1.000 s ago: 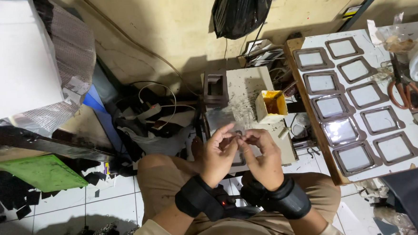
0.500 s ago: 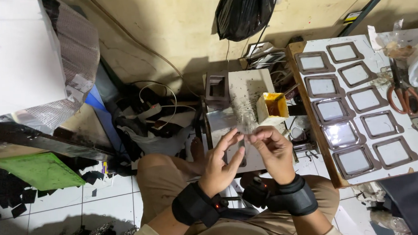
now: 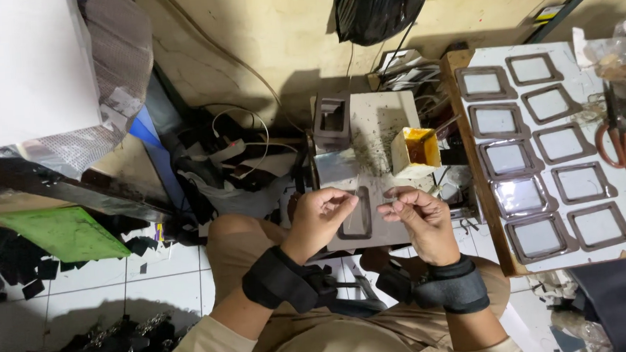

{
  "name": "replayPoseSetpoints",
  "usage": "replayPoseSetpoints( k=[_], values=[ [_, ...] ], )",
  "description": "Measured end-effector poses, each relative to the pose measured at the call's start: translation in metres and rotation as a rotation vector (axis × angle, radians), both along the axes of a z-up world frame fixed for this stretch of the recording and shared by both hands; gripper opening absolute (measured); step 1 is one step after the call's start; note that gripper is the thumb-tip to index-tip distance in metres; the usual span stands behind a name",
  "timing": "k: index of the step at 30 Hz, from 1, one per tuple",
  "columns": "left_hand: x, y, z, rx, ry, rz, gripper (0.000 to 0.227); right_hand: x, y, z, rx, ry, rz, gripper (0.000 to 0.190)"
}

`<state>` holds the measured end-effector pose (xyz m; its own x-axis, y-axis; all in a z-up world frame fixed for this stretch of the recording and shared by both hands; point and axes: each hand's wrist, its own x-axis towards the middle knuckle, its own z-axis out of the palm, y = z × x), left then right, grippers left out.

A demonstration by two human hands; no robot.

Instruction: Assembling small rectangular frames by inserting transparent plastic sheets into them.

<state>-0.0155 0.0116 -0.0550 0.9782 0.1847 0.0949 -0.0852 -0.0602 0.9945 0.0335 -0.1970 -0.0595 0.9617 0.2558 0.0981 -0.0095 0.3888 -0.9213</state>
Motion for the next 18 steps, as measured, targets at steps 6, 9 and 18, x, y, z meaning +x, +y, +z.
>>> replayPoseSetpoints(
  k=[6, 9, 18],
  values=[
    [-0.004, 0.002, -0.008, 0.024, 0.085, 0.010, 0.015, 0.007, -0.006, -0.007, -0.299, -0.059, 0.011, 0.010],
    [0.000, 0.002, -0.041, 0.115, 0.121, 0.036, 0.014, 0.005, -0.002, -0.005, -0.470, -0.081, 0.013, 0.010],
    [0.017, 0.004, -0.135, 0.288, 0.305, 0.015, 0.014, 0.024, -0.011, -0.086, -0.950, -0.241, 0.058, 0.008]
  ],
)
